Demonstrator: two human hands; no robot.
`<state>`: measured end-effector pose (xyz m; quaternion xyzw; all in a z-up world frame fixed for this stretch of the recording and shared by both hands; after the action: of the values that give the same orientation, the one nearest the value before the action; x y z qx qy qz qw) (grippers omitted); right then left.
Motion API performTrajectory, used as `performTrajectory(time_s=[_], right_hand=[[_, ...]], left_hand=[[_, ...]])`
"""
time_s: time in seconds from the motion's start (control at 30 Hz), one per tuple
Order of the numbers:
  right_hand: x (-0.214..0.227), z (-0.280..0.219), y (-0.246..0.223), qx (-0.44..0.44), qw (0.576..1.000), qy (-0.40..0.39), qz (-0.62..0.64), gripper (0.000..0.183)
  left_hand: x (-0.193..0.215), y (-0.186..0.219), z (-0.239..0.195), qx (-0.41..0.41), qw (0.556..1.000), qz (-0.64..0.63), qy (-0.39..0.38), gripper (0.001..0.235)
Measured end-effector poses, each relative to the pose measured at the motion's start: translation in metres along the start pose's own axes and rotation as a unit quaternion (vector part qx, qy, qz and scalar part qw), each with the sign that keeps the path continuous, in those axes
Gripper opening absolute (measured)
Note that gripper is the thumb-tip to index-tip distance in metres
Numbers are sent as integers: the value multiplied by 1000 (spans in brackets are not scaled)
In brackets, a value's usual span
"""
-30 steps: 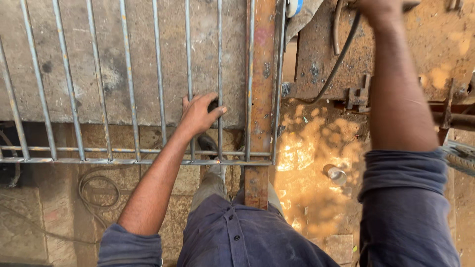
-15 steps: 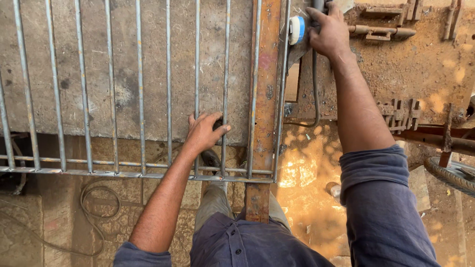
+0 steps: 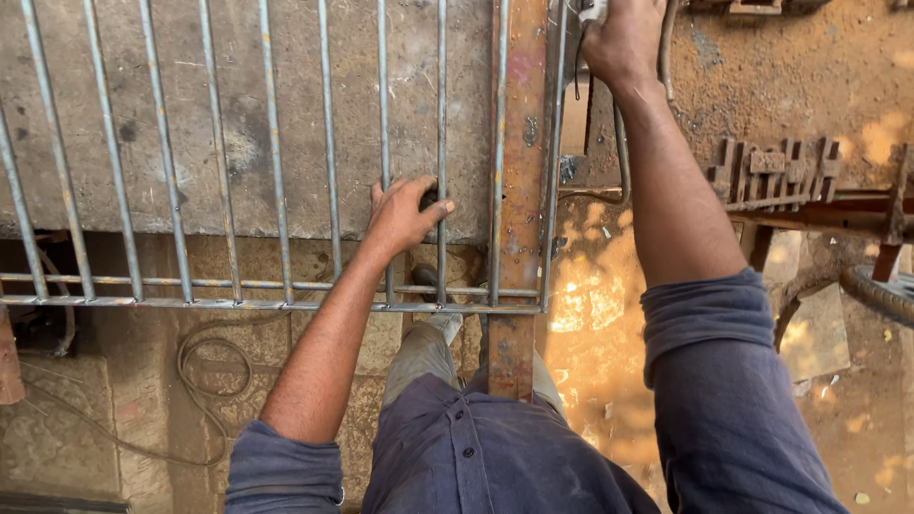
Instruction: The person measures and welds metal rods onto a rectangular metal grate frame using a welding torch. They also cut a metal rod with a chop saw and use a tape measure to ensure proper spacing between the rods.
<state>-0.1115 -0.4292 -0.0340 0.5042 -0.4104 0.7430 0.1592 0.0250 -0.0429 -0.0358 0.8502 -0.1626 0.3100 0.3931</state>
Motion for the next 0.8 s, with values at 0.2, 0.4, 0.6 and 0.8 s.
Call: performTrajectory(time_s=[0.2,0.4,0.6,0.8], right_hand=[[60,-98,6,-175,738,29,651,66],[113,-211,-101,-137,791,-82,591,33],[128,-299,-156,-141,918,-127,347,39],[164,-344,-158,-57,988,-68,123,37]], left_hand=[[12,13,-8,-9,999,-23,29,97],[20,99,-59,-265,921,164,232,104],[-18,165,-125,-522,796,197,237,84],[0,153,-105,-449,832,104,309,59]])
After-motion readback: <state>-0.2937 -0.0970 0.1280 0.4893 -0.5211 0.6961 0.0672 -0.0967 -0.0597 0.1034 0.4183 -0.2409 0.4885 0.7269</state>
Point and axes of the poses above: each hand's wrist, its own z-axis towards the middle knuckle, its own x-axis out of the back of the hand, y = z × x, the point moved 7 cm from there along z, towards the middle knuckle, and after that the axes turned 2 degrees about -z, right-handed, at the moved point
